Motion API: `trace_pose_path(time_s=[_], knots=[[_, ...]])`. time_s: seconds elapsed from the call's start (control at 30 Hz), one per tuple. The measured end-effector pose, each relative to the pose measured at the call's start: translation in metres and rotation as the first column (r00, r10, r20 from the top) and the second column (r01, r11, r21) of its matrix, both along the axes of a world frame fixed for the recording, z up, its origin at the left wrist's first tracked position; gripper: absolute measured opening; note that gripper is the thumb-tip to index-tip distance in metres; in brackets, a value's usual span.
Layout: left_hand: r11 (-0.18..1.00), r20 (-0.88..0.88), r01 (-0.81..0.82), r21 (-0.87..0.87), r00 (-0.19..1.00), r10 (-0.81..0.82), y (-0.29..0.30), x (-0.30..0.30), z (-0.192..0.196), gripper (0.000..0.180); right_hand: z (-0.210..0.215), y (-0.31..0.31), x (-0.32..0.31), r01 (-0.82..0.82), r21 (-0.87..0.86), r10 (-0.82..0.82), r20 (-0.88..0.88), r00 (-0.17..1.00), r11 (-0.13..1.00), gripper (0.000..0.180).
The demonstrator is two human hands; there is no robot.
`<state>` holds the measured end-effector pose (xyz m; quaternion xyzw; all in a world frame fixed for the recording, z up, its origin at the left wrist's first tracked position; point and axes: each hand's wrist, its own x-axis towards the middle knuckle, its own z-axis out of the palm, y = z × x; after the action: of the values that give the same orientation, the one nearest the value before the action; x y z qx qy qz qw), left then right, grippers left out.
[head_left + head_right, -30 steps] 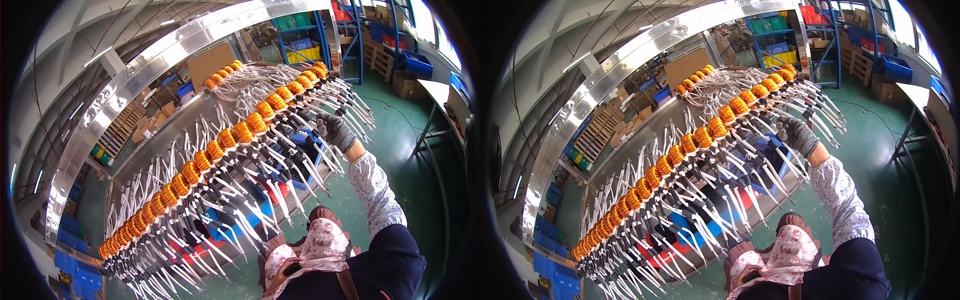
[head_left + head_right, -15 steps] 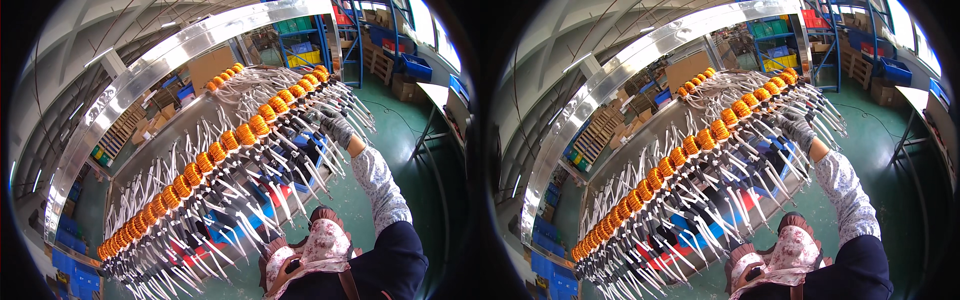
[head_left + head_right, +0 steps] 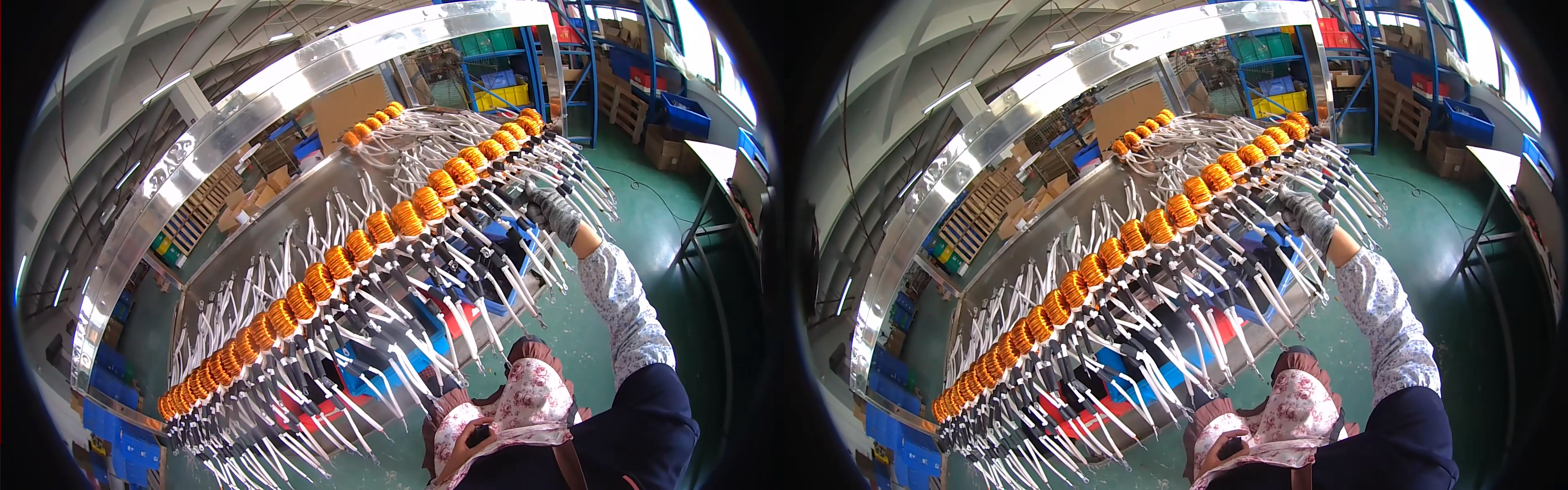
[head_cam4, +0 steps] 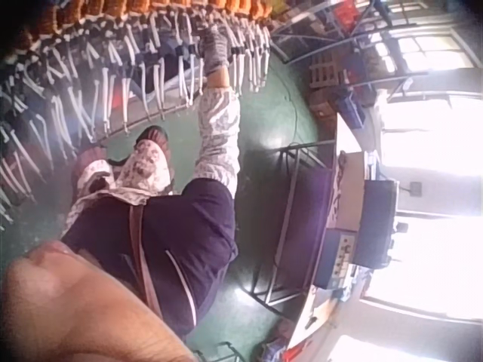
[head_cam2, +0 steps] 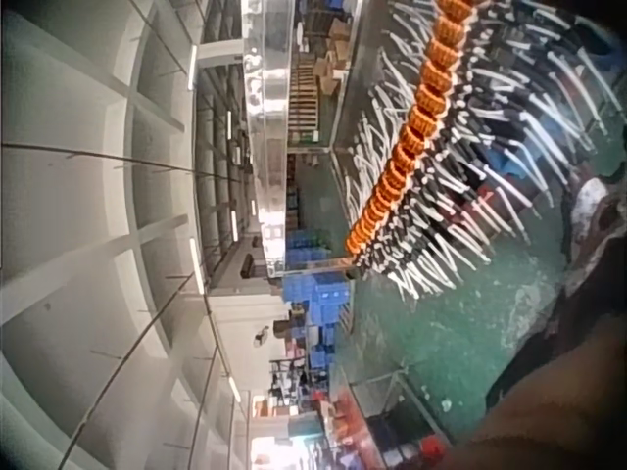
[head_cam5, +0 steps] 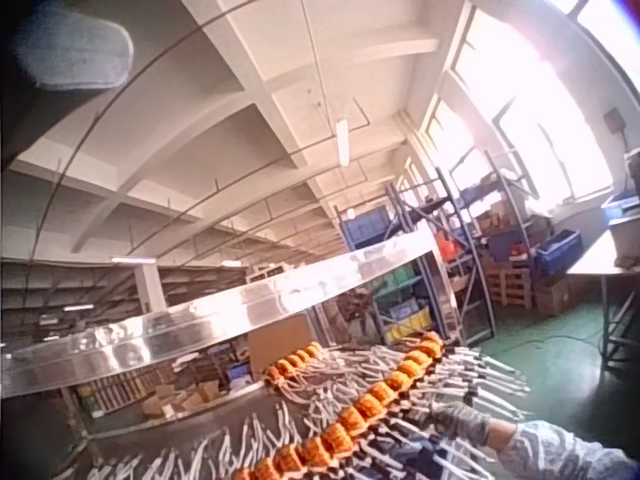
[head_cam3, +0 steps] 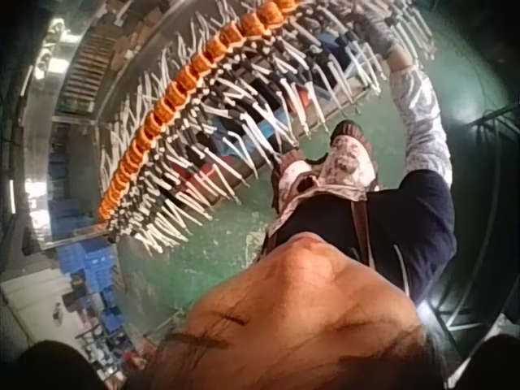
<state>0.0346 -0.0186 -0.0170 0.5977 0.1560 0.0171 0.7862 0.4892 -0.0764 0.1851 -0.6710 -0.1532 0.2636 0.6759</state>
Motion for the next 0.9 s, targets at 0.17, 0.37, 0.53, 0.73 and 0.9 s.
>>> trace_pose_path(time_s=[0.17, 0.37, 0.53, 0.73, 0.9], knots=[[0.999, -0.016, 0.000, -0.044, 1.000, -0.001, 0.002, 0.000, -0.008, 0.040, -0.007, 0.015, 0.010, 0.040, 0.122, -0.037, -0.029, 0.999, 0.992, 0.023], [0.998, -0.042, -0.057, -0.020, 0.998, 0.057, -0.004, 0.000, 0.004, 0.041, -0.003, 0.020, 0.010, 0.078, 0.092, -0.085, 0.072, 0.994, 0.993, 0.022], [0.996, -0.054, -0.063, -0.056, 0.997, 0.060, -0.005, 0.003, -0.001, 0.042, -0.016, 0.031, 0.037, 0.166, 0.036, -0.170, 0.193, 0.966, 0.986, 0.021], [0.998, -0.055, -0.050, -0.026, 0.997, 0.048, -0.004, 0.003, -0.002, 0.041, 0.015, 0.051, 0.008, 0.208, -0.056, -0.183, 0.294, 0.938, 0.976, 0.021], [0.998, -0.011, -0.051, 0.023, 0.999, 0.051, -0.002, 0.001, -0.011, 0.039, -0.005, 0.047, 0.005, 0.474, -0.144, -0.251, 0.697, 0.672, 0.869, 0.032]])
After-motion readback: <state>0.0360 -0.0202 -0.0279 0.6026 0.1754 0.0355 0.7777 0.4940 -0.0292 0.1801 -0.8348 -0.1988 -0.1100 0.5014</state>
